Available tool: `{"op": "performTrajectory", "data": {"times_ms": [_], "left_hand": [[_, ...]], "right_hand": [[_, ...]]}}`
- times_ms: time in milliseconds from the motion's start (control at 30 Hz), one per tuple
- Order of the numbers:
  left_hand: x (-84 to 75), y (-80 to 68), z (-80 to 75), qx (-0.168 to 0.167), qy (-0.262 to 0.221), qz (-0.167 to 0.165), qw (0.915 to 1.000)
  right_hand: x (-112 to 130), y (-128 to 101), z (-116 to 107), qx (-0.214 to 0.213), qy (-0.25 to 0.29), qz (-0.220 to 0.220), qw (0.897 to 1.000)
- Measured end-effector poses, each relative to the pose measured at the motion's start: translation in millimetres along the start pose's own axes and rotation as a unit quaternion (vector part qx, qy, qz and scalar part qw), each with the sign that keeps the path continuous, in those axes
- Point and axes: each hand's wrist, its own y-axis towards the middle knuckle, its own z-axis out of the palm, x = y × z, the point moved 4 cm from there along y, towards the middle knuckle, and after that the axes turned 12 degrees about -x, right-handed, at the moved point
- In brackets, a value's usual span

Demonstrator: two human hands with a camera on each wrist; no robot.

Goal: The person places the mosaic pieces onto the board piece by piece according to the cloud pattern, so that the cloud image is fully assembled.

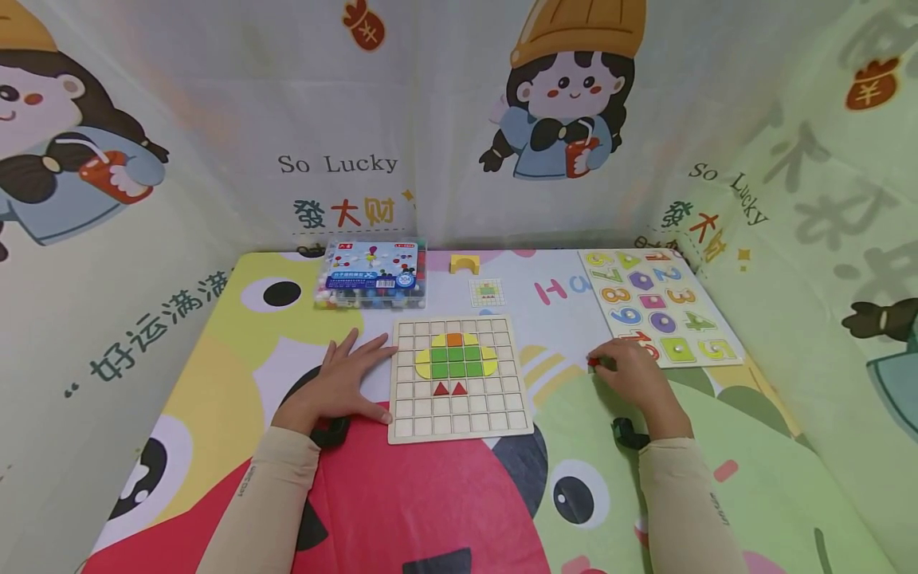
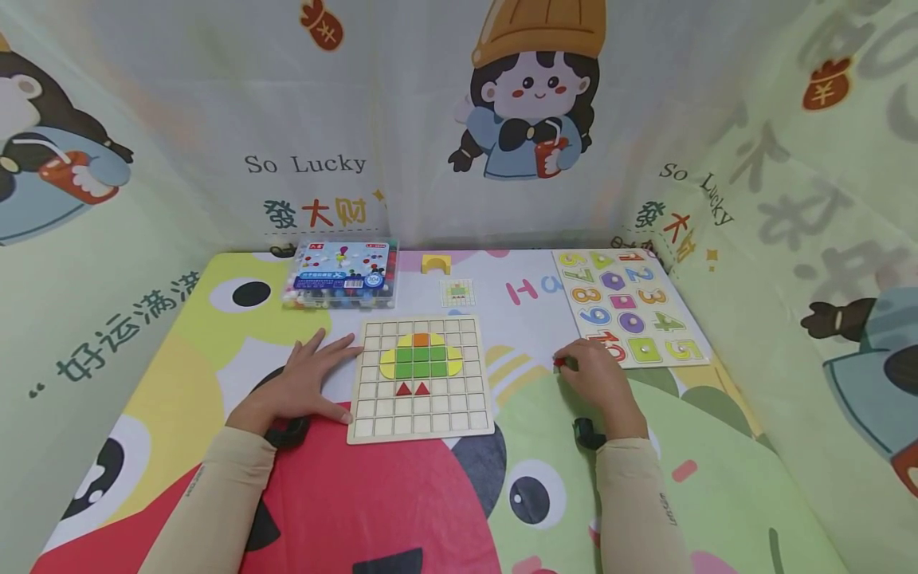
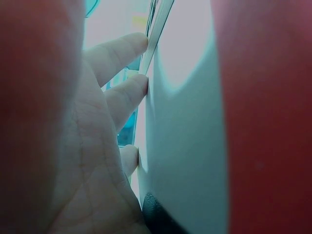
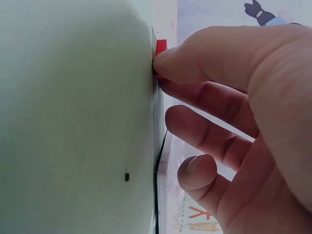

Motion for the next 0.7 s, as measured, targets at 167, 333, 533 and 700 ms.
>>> {"op": "performTrajectory", "data": {"times_ms": [167,333,533,700], "left_hand": [[0.2,0.3,-0.2,0.0,-0.003,0.0,1.0],[0.0,0.2,-0.1,-0.002,-0.006,0.001,1.0],[1.2,0.5,1.5,-0.001,-0.005,0.004,1.0],[0.6,-0.7,1.0,-0.003,-0.006,0.004,1.0]], "right_hand": [[1,0,0,0.0,-0.008,0.006,1.0],[2,0,1,0.011,-0.018,0.021,1.0],[12,2,2,0.022,-0.012,0.022,0.999],[33,3,8,0.017,0.011,-0.015,1.0]]}}
